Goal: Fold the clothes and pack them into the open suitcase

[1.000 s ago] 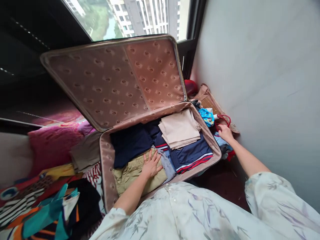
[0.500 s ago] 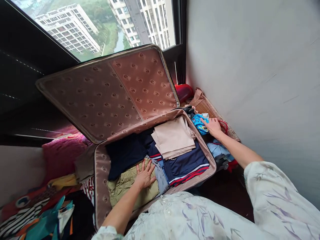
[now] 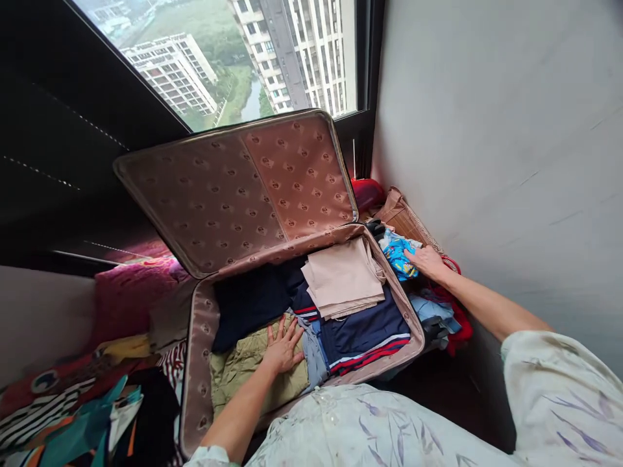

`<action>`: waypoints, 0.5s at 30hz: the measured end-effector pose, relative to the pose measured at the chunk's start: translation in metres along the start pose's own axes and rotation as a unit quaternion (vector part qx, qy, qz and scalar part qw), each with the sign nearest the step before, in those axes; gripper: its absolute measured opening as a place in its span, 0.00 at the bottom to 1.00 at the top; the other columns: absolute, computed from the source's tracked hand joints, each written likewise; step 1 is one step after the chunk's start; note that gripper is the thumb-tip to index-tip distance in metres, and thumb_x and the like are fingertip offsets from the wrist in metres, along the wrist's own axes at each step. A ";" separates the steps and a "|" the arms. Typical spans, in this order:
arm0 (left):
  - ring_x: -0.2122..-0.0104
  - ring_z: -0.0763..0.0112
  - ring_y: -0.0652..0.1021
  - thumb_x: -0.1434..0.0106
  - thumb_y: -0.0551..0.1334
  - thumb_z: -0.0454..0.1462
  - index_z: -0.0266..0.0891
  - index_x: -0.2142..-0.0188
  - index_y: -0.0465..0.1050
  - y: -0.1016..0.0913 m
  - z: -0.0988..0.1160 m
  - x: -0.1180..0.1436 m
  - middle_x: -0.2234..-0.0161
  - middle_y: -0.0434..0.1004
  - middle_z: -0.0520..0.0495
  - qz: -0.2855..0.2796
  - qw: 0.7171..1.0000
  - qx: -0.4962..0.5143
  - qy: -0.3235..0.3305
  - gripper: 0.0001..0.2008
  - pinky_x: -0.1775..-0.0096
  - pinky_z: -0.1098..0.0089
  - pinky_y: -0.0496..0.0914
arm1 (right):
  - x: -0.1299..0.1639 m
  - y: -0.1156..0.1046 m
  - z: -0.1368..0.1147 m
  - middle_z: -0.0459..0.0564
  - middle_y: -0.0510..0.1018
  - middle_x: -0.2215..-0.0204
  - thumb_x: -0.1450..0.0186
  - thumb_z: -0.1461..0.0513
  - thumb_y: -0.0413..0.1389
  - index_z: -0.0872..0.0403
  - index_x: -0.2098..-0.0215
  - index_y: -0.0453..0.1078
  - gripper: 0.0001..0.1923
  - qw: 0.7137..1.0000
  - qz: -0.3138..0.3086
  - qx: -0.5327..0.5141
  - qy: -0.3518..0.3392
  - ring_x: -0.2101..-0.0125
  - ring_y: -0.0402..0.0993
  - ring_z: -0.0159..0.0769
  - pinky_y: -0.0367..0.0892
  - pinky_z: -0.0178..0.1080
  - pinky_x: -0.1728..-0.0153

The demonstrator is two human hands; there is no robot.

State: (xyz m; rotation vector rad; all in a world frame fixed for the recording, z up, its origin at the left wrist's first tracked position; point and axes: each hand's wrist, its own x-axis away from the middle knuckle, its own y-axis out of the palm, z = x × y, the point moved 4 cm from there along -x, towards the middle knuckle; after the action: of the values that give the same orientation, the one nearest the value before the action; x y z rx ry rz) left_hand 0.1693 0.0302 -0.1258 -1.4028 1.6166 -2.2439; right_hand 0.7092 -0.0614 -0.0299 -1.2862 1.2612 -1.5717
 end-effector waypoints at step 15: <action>0.27 0.34 0.35 0.35 0.60 0.52 0.48 0.27 0.55 0.001 -0.001 -0.002 0.24 0.39 0.43 0.030 0.999 0.006 0.024 0.40 0.37 0.26 0.28 | 0.109 -0.088 0.044 0.60 0.81 0.63 0.28 0.67 0.45 0.55 0.37 0.68 0.23 0.975 0.028 0.186 0.121 0.66 0.80 0.43 0.61 0.40 0.66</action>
State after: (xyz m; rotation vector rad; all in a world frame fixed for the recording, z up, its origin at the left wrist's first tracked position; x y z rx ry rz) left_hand 0.1692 0.0312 -0.1279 -1.2901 1.6328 -2.2668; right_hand 0.7311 -0.1521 0.0829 -0.8352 1.0665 -1.8591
